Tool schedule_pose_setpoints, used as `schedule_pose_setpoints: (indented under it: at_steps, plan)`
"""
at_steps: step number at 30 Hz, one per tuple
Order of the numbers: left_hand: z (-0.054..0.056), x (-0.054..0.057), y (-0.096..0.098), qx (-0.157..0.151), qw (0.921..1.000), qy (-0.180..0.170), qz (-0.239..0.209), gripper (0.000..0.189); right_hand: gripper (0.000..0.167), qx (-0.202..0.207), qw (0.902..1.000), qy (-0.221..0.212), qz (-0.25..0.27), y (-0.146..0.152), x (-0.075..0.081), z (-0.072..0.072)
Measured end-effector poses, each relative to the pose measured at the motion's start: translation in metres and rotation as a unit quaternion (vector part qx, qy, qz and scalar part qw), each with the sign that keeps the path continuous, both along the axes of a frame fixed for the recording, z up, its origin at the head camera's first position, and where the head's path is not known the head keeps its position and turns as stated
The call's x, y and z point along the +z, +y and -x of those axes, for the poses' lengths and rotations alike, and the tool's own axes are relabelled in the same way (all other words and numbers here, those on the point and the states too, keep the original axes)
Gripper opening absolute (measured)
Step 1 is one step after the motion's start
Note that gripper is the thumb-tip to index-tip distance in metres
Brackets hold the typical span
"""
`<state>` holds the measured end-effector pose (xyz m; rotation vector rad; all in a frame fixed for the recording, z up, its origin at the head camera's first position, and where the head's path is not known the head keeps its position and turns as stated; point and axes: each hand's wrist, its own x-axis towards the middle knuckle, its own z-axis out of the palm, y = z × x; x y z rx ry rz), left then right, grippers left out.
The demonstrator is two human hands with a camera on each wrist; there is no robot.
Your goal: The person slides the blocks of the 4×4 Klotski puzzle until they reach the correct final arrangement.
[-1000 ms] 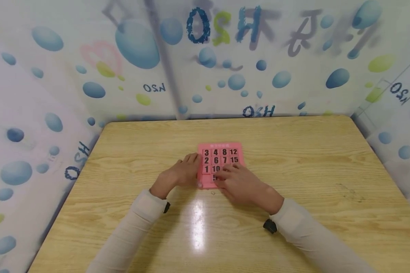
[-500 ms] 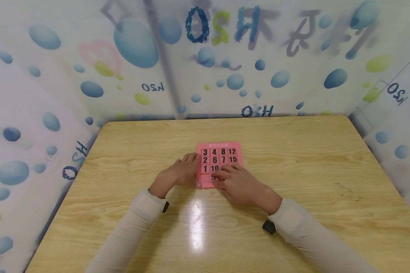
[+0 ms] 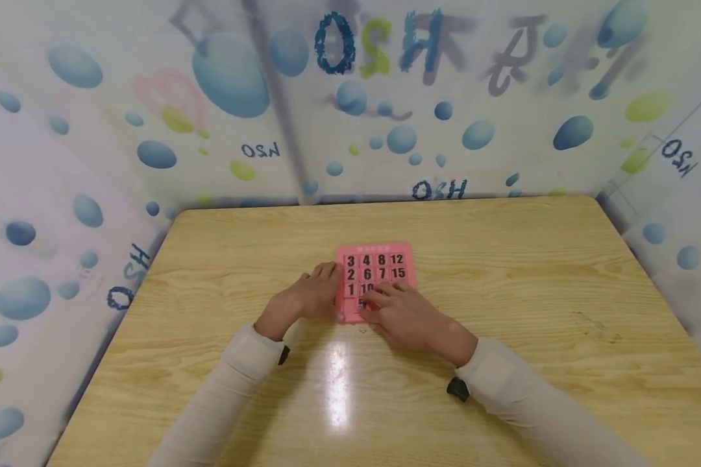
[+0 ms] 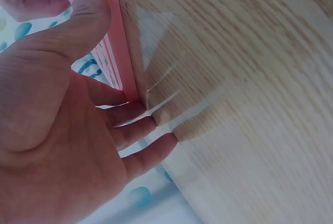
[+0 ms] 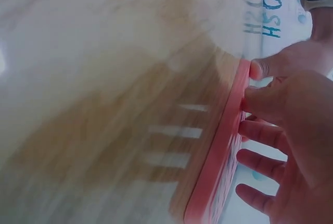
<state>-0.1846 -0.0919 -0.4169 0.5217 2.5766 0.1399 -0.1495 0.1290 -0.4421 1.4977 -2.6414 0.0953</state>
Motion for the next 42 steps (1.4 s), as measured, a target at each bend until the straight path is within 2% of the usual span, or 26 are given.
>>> schedule_pose_setpoints:
  at_steps: [5,14,20,25,30,42]
  plan:
    - [0.0,0.0,-0.001,-0.002,1.0,-0.002,0.003,0.106,0.031,0.007,0.9998,0.015,0.011,-0.006,-0.001,0.0]
    - [-0.001,-0.001,-0.002,-0.005,0.9999,0.004,0.009,0.107,0.031,0.001,1.0,0.0,0.005,-0.013,-0.002,0.0]
    - [0.001,-0.003,0.001,-0.007,1.0,0.0,-0.005,0.109,0.03,-0.007,0.9998,0.013,-0.009,-0.003,0.001,0.001]
    - [0.001,-0.002,0.002,-0.004,1.0,-0.003,-0.008,0.112,0.03,-0.024,0.9993,0.006,-0.027,0.008,0.004,0.0]
    - [0.001,-0.002,0.001,0.002,1.0,-0.002,-0.008,0.113,0.031,-0.007,0.9996,-0.005,-0.027,0.007,0.004,0.0]
    - [0.0,0.0,-0.002,0.0,1.0,0.004,-0.005,0.109,0.028,0.018,0.9996,0.02,-0.008,-0.004,0.002,0.002]
